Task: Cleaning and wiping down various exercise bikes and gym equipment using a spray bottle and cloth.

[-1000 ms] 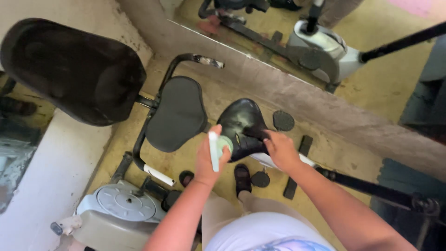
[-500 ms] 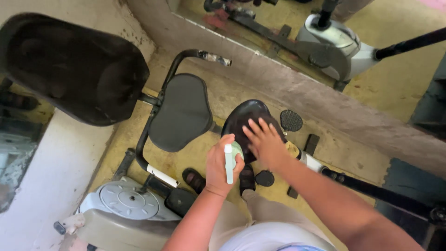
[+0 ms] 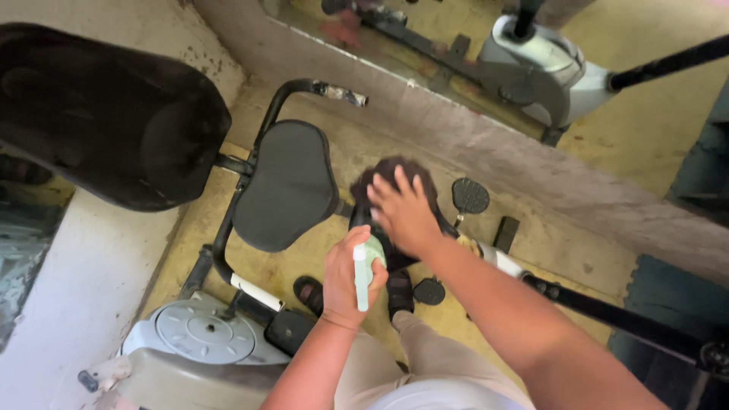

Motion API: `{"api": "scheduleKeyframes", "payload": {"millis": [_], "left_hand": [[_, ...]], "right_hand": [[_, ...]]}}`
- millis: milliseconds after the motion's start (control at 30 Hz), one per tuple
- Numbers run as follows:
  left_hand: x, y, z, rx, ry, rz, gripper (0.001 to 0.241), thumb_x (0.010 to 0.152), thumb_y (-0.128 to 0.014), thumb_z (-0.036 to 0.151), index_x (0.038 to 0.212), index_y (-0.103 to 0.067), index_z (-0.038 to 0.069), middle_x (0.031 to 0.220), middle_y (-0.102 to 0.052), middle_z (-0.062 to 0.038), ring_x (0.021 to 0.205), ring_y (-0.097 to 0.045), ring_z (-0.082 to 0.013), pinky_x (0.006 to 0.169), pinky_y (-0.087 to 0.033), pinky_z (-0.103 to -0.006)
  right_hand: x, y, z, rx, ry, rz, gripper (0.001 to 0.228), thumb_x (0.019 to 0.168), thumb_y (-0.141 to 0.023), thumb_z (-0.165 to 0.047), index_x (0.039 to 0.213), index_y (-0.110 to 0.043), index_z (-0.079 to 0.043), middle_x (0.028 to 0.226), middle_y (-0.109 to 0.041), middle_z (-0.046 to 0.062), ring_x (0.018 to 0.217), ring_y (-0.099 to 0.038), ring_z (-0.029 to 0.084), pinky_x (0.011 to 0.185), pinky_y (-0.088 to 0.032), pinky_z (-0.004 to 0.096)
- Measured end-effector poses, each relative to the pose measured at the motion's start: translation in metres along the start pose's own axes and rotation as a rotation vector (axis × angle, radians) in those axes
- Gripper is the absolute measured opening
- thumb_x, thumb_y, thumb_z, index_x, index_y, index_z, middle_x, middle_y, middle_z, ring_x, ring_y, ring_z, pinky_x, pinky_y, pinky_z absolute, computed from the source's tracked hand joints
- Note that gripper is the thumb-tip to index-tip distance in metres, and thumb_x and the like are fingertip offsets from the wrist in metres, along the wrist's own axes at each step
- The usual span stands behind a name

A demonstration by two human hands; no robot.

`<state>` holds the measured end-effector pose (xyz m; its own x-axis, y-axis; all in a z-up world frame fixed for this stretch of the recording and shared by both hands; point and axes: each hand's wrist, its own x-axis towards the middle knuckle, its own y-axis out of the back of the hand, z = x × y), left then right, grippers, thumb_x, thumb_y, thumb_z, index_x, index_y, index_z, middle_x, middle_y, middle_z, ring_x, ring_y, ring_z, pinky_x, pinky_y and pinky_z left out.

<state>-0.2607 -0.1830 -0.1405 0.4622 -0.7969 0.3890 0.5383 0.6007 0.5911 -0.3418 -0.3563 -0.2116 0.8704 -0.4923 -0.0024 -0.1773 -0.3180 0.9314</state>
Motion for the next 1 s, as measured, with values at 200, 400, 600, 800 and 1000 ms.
{"api": "scheduleKeyframes", "payload": {"millis": [200,400,600,800,1000], "left_hand": [[0.002,0.002,0.002,-0.016,0.02,0.002,0.056,0.08,-0.07,0.01,0.133,-0.051,0.006,0.131,-0.064,-0.017,0.114,-0.065,-0.039,0.101,-0.051,-0.0466],[0.003,0.0,0.006,0.012,0.023,0.022,0.056,0.078,-0.069,0.008,0.131,-0.052,0.006,0.13,-0.066,-0.016,0.113,-0.066,-0.0367,0.1,-0.052,-0.045],[0.008,0.001,0.009,0.03,0.002,0.017,0.056,0.077,-0.07,0.007,0.13,-0.052,0.006,0.129,-0.066,-0.015,0.112,-0.067,-0.0359,0.1,-0.053,-0.0439],[0.01,0.005,0.014,0.04,-0.022,0.025,0.058,0.079,-0.07,0.007,0.133,-0.051,0.004,0.132,-0.065,-0.016,0.111,-0.066,-0.0364,0.099,-0.052,-0.0441],[0.003,0.001,0.005,0.069,-0.017,0.036,0.057,0.079,-0.069,0.007,0.133,-0.051,0.005,0.132,-0.065,-0.014,0.114,-0.065,-0.0352,0.101,-0.05,-0.0431]], "right_hand": [[-0.079,0.015,0.007,0.229,0.191,-0.121,0.047,0.097,-0.062,-0.028,0.141,-0.059,-0.013,0.157,-0.047,0.005,0.152,-0.027,0.033,0.12,-0.022,0.056],[-0.035,0.029,0.004,0.103,0.188,-0.098,0.053,0.093,-0.065,-0.028,0.145,-0.057,-0.02,0.157,-0.044,0.0,0.149,-0.03,0.036,0.117,-0.025,0.059],[0.041,0.035,-0.007,-0.078,-0.216,-0.159,0.044,0.098,-0.057,-0.049,0.14,-0.056,-0.039,0.161,-0.037,-0.002,0.15,-0.026,0.04,0.112,-0.027,0.067],[0.052,-0.014,0.027,0.223,-0.569,-0.045,0.053,0.102,-0.046,-0.051,0.152,-0.046,-0.032,0.164,-0.037,-0.001,0.149,-0.032,0.039,0.113,-0.035,0.06],[-0.018,-0.027,0.041,0.405,-0.643,0.023,0.073,0.104,-0.038,-0.048,0.164,-0.022,-0.009,0.166,-0.028,0.02,0.133,-0.046,0.047,0.108,-0.044,0.051]]}}
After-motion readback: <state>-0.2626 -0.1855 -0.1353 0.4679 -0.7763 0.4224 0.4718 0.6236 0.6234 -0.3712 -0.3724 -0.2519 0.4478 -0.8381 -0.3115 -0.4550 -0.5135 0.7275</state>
